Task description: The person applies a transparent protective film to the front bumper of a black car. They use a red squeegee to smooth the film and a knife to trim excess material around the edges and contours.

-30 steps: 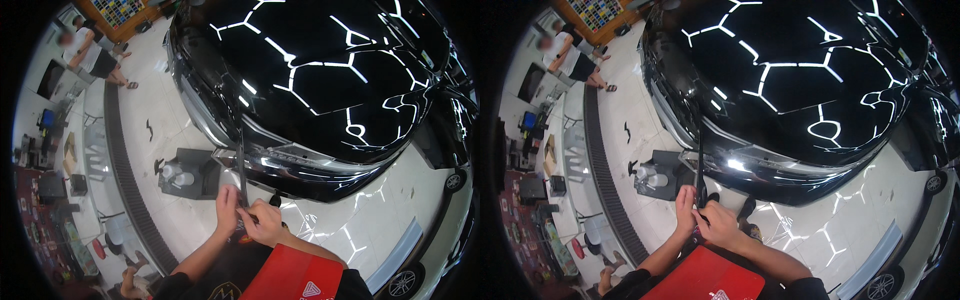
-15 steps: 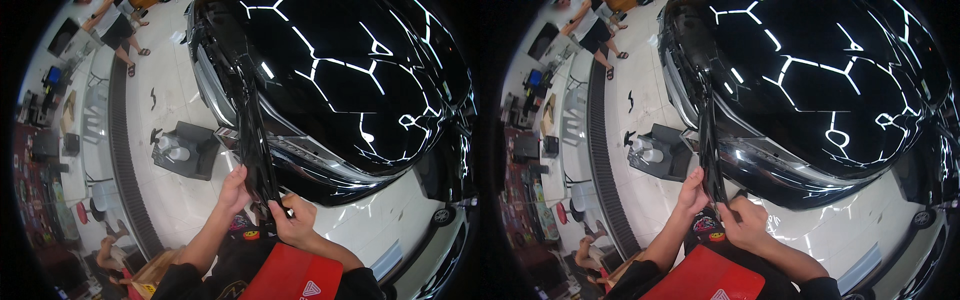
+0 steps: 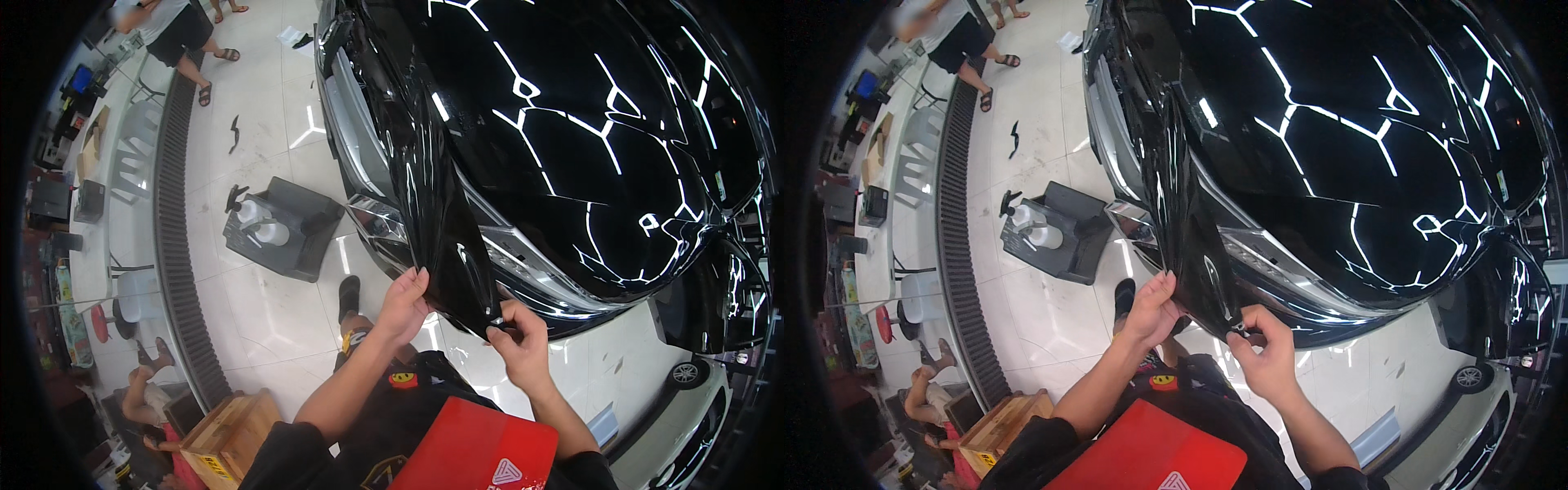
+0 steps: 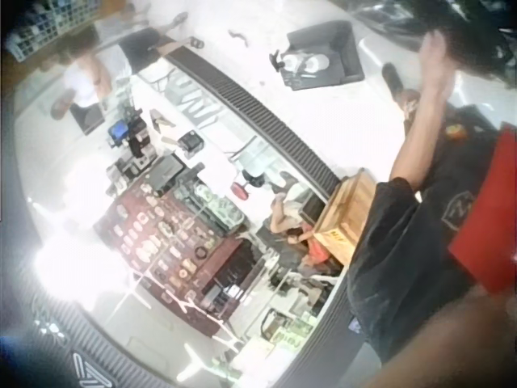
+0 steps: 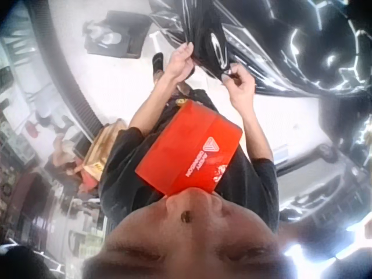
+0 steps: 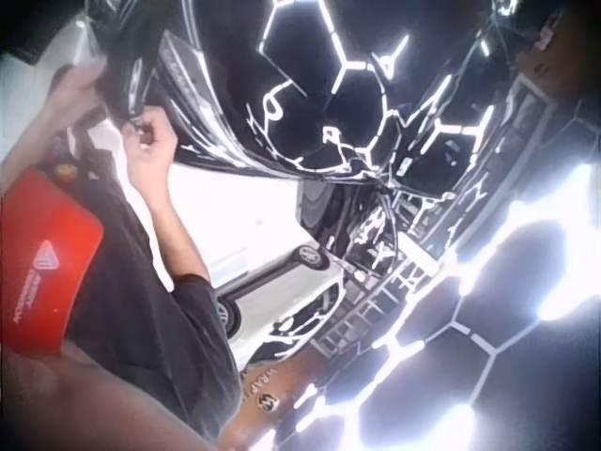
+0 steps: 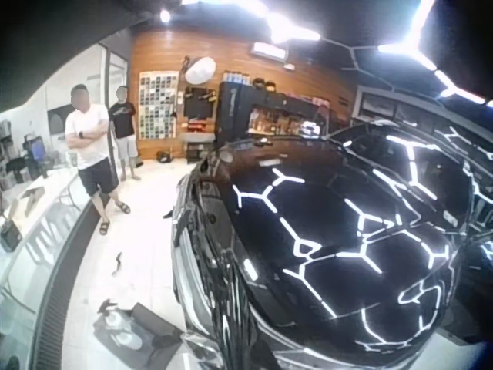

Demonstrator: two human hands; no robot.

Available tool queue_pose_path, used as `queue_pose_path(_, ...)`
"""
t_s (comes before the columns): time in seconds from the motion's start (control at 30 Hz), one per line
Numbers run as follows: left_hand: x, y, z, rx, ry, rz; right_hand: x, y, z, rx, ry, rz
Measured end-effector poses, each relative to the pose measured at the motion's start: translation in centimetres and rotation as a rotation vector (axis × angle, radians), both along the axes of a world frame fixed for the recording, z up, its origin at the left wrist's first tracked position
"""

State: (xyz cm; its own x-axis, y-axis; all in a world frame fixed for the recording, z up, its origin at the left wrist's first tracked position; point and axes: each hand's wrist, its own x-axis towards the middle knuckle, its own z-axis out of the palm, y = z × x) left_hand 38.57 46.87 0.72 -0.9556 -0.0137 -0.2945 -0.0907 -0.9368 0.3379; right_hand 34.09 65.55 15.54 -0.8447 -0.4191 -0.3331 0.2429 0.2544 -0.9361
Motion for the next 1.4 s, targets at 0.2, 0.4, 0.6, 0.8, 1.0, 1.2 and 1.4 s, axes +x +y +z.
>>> queue_pose_path(0.2, -0.4, 0.4, -0.3, 0.017, 0.027, 0.03, -6.7, -5.0, -0.1, 0.03, -0.006, 0.061)
queue_pose_path(0.4, -0.6, 0.3, -0.7, -0.025, 0.069, 0.11, -10.6, -8.0, -1.5, 0.321, 0.108, 0.127)
queue_pose_path(0.6, -1.7, -0.9, -1.8, 0.21, 0.101, 0.026, -8.8, -9.3, 0.2, 0.509, 0.549, 0.121)
queue_pose_path(0.8, -5.3, 0.8, -0.7, -0.013, -0.12, 0.249, -9.4, -8.9, 0.3, 0.709, 0.685, 0.148)
queue_pose_path(1.0, -5.9, 3.0, -3.6, -0.221, -0.236, 0.314, -10.0, -7.8, -1.4, 0.802, 0.897, 0.217)
queue_pose_path(1.2, -6.8, 3.1, -4.3, -0.463, -0.286, 0.259, -10.9, -7.1, -2.0, 0.982, 1.037, 0.257)
queue_pose_path(1.4, -7.4, 2.7, -2.7, -0.738, -0.364, 0.244, -11.4, -7.2, -2.3, 1.135, 1.141, 0.269)
